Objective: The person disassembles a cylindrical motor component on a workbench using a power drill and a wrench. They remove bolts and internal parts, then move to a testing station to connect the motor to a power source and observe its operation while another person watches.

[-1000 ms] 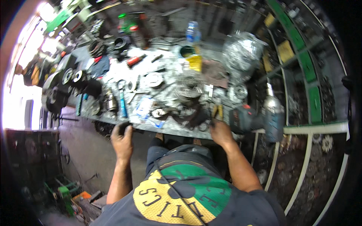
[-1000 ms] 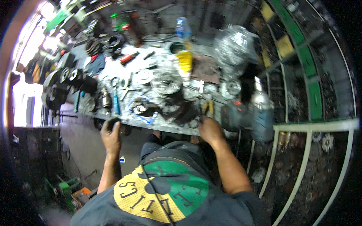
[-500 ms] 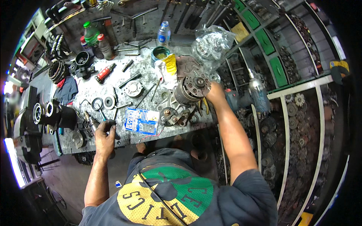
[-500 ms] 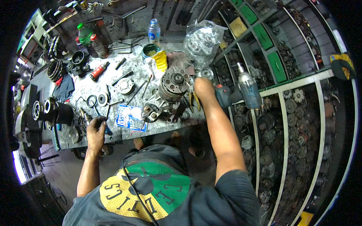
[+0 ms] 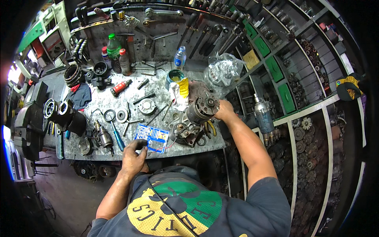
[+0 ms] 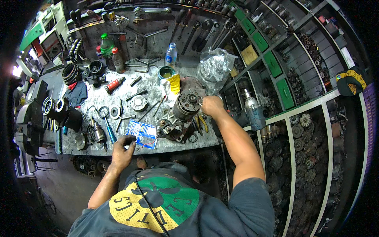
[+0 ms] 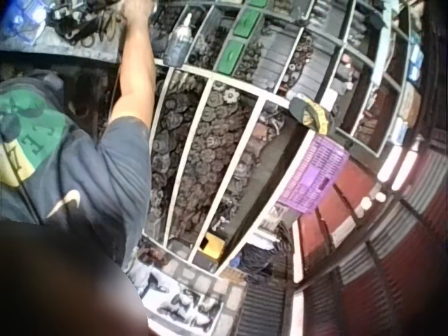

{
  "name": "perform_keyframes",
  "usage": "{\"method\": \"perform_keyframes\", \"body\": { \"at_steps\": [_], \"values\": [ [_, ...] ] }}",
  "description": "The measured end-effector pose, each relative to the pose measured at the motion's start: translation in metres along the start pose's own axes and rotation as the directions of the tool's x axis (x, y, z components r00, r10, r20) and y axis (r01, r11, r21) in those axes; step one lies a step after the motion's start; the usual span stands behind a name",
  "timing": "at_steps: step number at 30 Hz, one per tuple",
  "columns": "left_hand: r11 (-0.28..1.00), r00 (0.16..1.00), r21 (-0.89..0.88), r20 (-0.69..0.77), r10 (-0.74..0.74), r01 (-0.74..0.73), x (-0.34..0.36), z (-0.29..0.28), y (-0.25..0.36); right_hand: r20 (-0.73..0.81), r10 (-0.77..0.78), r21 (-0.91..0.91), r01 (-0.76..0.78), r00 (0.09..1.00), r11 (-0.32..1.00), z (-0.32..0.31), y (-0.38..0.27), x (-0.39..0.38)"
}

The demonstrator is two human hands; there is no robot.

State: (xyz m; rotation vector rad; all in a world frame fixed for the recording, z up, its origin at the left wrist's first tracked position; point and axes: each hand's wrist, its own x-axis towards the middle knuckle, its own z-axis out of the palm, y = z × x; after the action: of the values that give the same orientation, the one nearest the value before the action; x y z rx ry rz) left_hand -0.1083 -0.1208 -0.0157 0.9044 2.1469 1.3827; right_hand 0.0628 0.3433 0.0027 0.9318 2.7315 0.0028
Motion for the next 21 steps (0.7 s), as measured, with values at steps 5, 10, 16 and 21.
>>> {"method": "perform_keyframes", "body": {
  "at_steps": [5, 10, 16, 21],
  "values": [
    [0.992, 0.989, -0.021, 0.077, 0.127, -0.126, 0.039, 0.014, 0.030, -0.243, 0.177, 0.289, -0.103, 0.954, 0.952, -0.081, -0.029, -0.109],
    [0.858, 0.783, -0.064, 0.378, 0.494, -0.510, 0.086, 0.020, 0.052, -0.002, 0.481, 0.998, 0.034, 0.877, -0.058, -0.091, -0.095, -0.235],
    [0.801, 0.754, -0.248, 0.273, 0.598, -0.545, 0.096, 0.051, 0.066, 0.194, 0.247, 0.966, -0.140, 0.950, -0.219, -0.118, -0.199, -0.271],
    [0.789, 0.747, -0.334, 0.277, 0.605, -0.516, 0.096, 0.063, 0.065, 0.272, 0.247, 0.957, -0.235, 0.930, -0.170, -0.136, -0.237, -0.245]
  ]
}}
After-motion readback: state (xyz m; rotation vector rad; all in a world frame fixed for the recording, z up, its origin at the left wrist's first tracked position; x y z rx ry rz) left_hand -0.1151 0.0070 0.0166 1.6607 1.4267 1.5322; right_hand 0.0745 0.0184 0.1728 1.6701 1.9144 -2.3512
